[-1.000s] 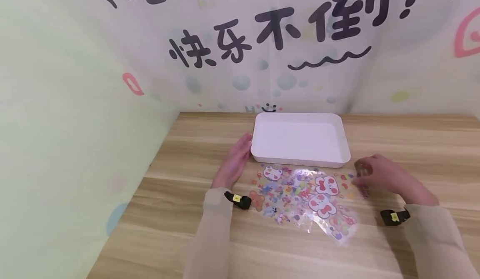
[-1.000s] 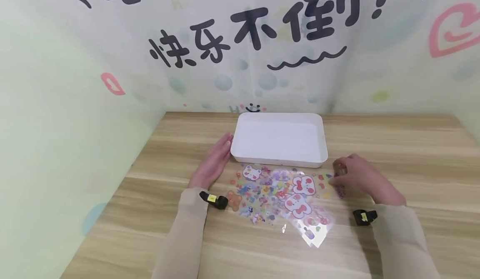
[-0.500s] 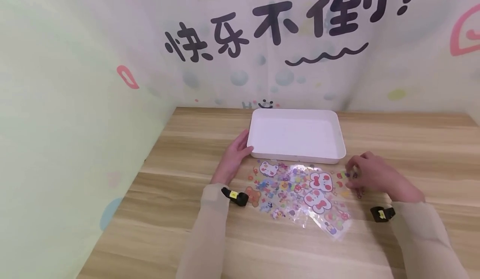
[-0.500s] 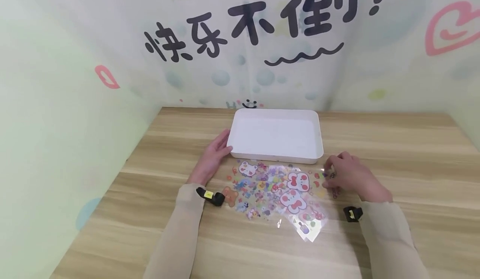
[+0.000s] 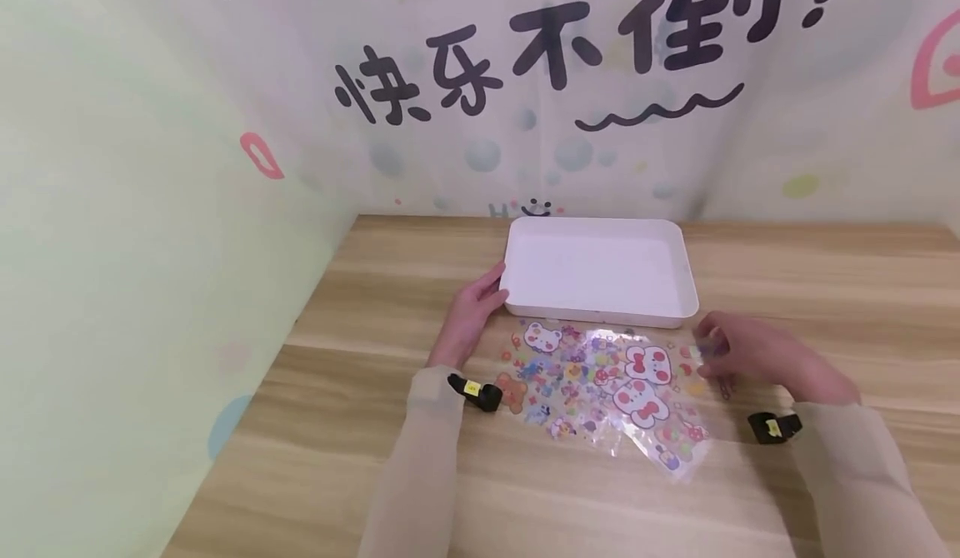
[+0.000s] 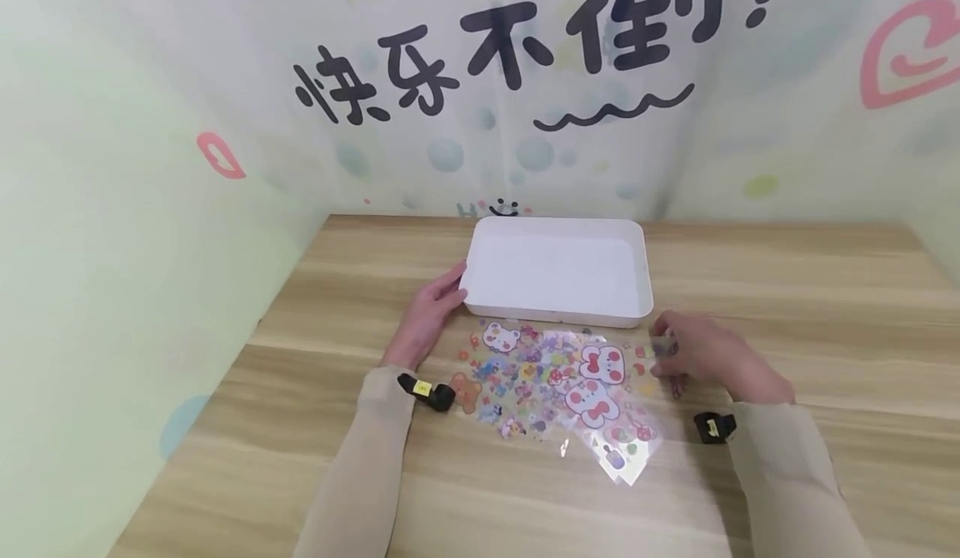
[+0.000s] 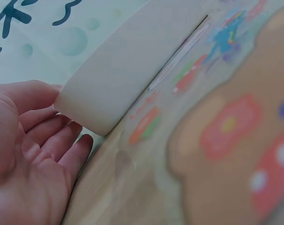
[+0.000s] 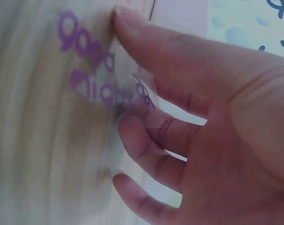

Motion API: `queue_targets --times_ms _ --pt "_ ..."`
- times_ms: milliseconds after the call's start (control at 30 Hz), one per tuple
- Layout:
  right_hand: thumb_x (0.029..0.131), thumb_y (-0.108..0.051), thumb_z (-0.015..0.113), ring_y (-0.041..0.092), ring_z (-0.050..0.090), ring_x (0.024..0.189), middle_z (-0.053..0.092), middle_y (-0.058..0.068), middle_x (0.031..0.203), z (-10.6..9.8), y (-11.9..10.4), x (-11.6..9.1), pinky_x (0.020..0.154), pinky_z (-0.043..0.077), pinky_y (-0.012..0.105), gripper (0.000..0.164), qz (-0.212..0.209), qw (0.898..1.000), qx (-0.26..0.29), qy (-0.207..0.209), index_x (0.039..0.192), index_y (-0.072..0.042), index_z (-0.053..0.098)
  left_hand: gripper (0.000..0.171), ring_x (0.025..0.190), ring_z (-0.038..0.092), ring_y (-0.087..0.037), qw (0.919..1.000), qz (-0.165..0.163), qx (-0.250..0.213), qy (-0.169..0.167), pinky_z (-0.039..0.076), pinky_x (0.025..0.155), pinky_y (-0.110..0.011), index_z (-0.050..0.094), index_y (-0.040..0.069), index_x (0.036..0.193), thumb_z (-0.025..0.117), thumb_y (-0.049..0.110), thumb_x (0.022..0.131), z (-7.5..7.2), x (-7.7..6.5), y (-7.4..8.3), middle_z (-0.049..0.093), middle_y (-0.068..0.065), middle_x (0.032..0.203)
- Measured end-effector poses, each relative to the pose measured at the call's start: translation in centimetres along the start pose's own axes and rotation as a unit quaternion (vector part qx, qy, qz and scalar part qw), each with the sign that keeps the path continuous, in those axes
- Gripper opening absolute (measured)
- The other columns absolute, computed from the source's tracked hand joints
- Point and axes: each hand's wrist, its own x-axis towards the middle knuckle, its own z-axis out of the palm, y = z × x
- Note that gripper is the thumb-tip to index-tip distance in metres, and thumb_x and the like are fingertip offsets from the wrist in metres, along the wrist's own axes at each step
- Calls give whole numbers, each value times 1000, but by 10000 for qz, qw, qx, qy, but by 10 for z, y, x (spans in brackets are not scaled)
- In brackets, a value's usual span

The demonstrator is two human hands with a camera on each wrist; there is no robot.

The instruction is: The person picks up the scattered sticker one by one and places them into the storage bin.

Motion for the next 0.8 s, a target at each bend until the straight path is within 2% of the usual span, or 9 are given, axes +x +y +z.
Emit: queue_targets --times_ms 167,333,500,800 --pt "77 -20 67 22 52 79 59 8 93 -3 4 -1 66 47 37 32 85 10000 -21 -46 102 -5 57 49 125 35 -15 9999 87 -116 -34 33 99 -24 37 6 135 53 5 88 0 2 -1 35 -1 140" --pt "81 -23 64 17 51 73 59 2 84 -6 10 -4 61 46 29 21 -129 9990 383 -184 93 -7 57 48 123 38 -12 9998 114 -142 56 35 98 -25 41 11 134 55 7 88 -2 6 -15 38 1 138" --pt "84 -29 61 13 49 64 54 1 71 -12 15 -7 53 43 24 22 -238 9970 732 -33 87 -7 58 48 121 40 -9 9998 135 -78 106 36 97 -24 42 15 134 55 11 88 -1 9 -21 39 4 137" --pt "84 -45 55 16 50 67 54 2 71 -19 6 -9 56 45 27 37 96 9972 740 98 84 -8 58 48 122 39 -10 9998 47 -81 180 35 98 -25 42 16 133 55 11 88 -1 7 -20 39 4 137"
